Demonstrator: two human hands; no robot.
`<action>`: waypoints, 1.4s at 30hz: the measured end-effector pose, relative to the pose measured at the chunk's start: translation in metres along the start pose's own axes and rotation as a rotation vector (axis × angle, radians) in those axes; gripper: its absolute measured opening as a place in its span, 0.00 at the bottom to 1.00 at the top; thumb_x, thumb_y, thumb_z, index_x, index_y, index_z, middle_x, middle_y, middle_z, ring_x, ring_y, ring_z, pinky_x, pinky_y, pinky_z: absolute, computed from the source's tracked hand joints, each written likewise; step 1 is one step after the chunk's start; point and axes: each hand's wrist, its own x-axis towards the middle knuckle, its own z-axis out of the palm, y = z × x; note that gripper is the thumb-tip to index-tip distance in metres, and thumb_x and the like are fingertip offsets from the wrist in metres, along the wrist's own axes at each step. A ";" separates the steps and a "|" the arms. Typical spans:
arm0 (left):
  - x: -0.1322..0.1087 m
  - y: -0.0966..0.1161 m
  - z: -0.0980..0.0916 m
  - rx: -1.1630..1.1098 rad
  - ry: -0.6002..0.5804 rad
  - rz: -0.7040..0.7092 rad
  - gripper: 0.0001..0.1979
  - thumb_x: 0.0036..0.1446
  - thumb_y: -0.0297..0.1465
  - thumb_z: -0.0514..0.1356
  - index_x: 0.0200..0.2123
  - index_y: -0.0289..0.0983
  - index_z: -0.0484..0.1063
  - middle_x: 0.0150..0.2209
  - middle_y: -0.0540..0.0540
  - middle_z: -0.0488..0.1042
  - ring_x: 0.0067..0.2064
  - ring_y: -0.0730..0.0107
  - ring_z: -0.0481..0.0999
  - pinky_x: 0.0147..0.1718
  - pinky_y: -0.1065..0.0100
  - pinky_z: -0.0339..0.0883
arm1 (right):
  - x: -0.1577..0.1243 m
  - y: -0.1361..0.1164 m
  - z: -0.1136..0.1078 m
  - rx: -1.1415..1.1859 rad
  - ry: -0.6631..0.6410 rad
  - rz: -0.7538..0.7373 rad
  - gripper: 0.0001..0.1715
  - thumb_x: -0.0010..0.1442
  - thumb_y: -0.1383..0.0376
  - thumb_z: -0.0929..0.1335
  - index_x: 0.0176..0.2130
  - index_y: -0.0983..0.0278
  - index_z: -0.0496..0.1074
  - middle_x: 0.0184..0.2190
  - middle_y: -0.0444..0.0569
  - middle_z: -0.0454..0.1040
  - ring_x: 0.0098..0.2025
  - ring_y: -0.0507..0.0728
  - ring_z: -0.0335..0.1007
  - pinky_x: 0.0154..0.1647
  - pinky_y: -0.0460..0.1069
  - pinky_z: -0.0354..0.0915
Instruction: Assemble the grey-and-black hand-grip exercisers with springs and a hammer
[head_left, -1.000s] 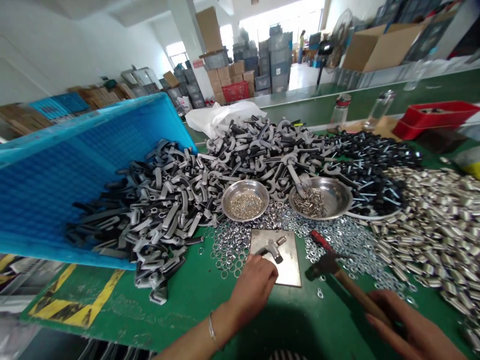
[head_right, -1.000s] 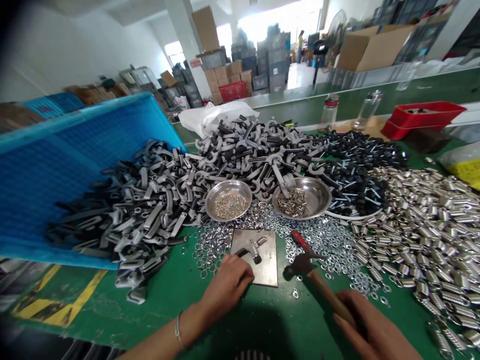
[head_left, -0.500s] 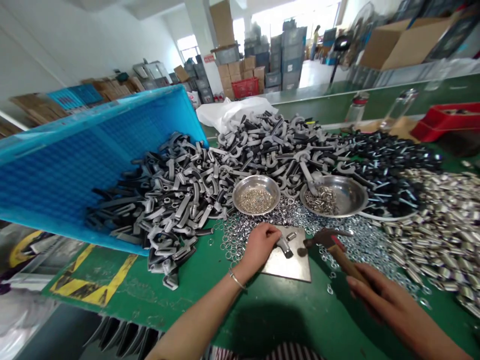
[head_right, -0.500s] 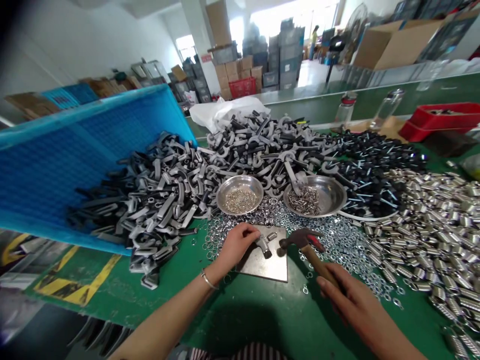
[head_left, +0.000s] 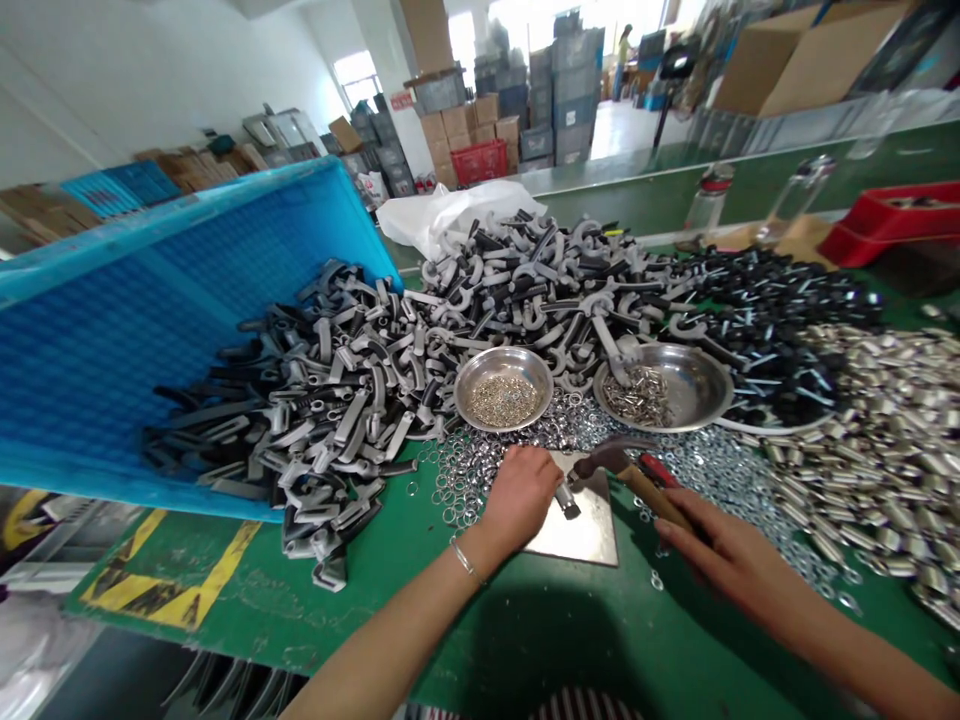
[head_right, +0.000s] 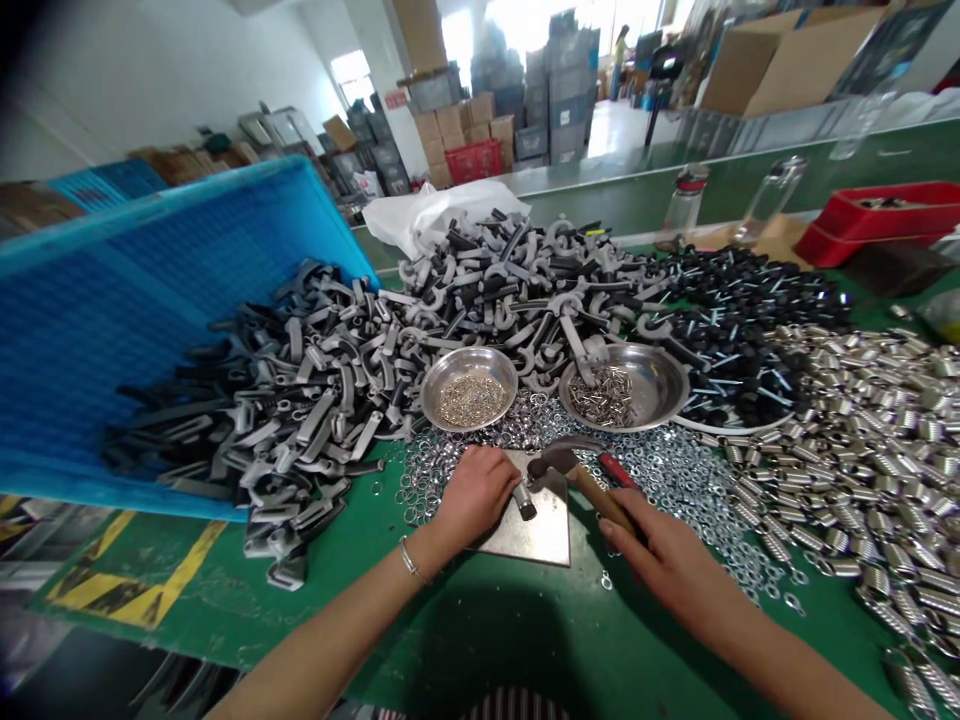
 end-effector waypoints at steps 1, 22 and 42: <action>-0.003 0.001 -0.001 0.035 -0.008 0.021 0.10 0.66 0.35 0.56 0.43 0.37 0.75 0.43 0.41 0.73 0.48 0.58 0.70 0.51 0.56 0.60 | 0.000 -0.001 -0.001 -0.059 0.022 -0.053 0.29 0.65 0.52 0.64 0.61 0.58 0.67 0.42 0.52 0.82 0.37 0.64 0.80 0.37 0.55 0.74; -0.017 -0.026 -0.052 -0.132 0.147 -0.111 0.33 0.63 0.43 0.58 0.66 0.39 0.54 0.62 0.37 0.64 0.63 0.53 0.60 0.63 0.50 0.53 | 0.058 0.024 0.039 -0.681 0.256 -0.628 0.34 0.62 0.74 0.59 0.65 0.60 0.63 0.62 0.59 0.67 0.60 0.69 0.66 0.57 0.65 0.65; 0.177 -0.182 -0.100 0.379 -0.035 -0.254 0.12 0.62 0.19 0.51 0.45 0.30 0.70 0.45 0.33 0.74 0.47 0.54 0.77 0.48 0.55 0.67 | 0.056 -0.038 0.056 -0.007 0.114 -0.290 0.12 0.68 0.57 0.62 0.46 0.56 0.70 0.45 0.49 0.78 0.48 0.61 0.75 0.50 0.53 0.71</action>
